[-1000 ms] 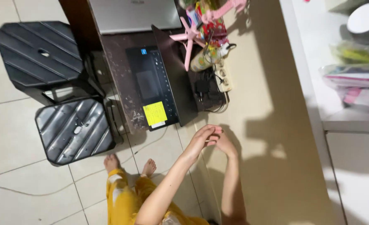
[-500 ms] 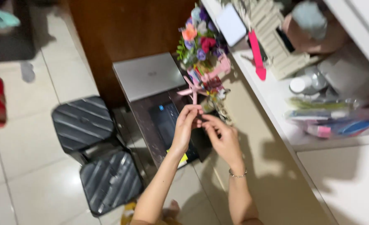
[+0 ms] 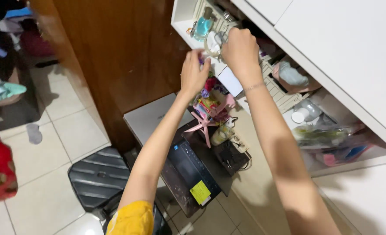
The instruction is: Setting up a laptop on a workspace by arranging stools and plugging in a charger.
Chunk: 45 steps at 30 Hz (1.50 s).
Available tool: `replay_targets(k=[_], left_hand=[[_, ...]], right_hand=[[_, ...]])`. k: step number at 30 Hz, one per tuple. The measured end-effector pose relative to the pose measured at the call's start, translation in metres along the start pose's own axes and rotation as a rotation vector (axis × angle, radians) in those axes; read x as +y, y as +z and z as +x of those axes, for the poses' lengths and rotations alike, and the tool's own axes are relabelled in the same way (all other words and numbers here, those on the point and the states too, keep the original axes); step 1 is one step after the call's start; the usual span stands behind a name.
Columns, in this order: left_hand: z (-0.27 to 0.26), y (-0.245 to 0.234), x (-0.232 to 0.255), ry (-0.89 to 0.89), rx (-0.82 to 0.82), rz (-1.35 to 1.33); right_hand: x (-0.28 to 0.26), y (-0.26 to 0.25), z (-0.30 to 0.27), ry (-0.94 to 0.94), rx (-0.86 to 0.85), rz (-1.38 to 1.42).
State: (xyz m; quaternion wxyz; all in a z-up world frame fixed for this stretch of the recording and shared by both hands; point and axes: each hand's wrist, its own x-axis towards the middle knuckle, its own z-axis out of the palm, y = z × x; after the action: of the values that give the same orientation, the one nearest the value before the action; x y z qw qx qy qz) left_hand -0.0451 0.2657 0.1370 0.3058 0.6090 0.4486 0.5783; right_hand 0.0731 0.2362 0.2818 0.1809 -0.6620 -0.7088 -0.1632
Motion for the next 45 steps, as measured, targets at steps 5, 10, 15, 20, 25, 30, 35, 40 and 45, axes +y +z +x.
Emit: replay_targets(k=[5, 10, 15, 20, 25, 30, 35, 40, 45], left_hand=[[0.051, 0.021, -0.002, 0.244, -0.052, 0.155], [0.067, 0.022, -0.009, 0.284, -0.158, 0.204], [0.067, 0.019, -0.019, 0.334, -0.203, 0.249], [0.065, 0.016, -0.02, 0.336, -0.177, 0.197], [0.062, 0.014, -0.026, 0.408, -0.136, 0.076], [0.062, 0.013, -0.038, 0.557, -0.071, -0.075], [0.057, 0.005, -0.03, 0.471, -0.118, -0.156], [0.06, 0.009, -0.026, 0.513, -0.115, -0.235], [0.06, 0.0, -0.013, 0.538, -0.072, -0.222]], right_hand=[[0.011, 0.015, 0.033, 0.083, -0.095, -0.152], [0.012, 0.015, 0.036, 0.128, -0.218, -0.254], [0.035, 0.041, 0.033, 0.083, -0.153, -0.233], [0.015, 0.014, 0.015, -0.049, 0.059, -0.255], [-0.025, -0.045, -0.036, -0.1, 0.115, -0.173], [-0.043, -0.109, -0.116, -0.14, 0.372, 0.049], [0.003, -0.123, -0.181, 0.159, 0.202, 0.002], [0.038, -0.108, -0.212, 0.348, 0.045, -0.055], [0.069, -0.08, -0.22, 0.326, 0.024, -0.135]])
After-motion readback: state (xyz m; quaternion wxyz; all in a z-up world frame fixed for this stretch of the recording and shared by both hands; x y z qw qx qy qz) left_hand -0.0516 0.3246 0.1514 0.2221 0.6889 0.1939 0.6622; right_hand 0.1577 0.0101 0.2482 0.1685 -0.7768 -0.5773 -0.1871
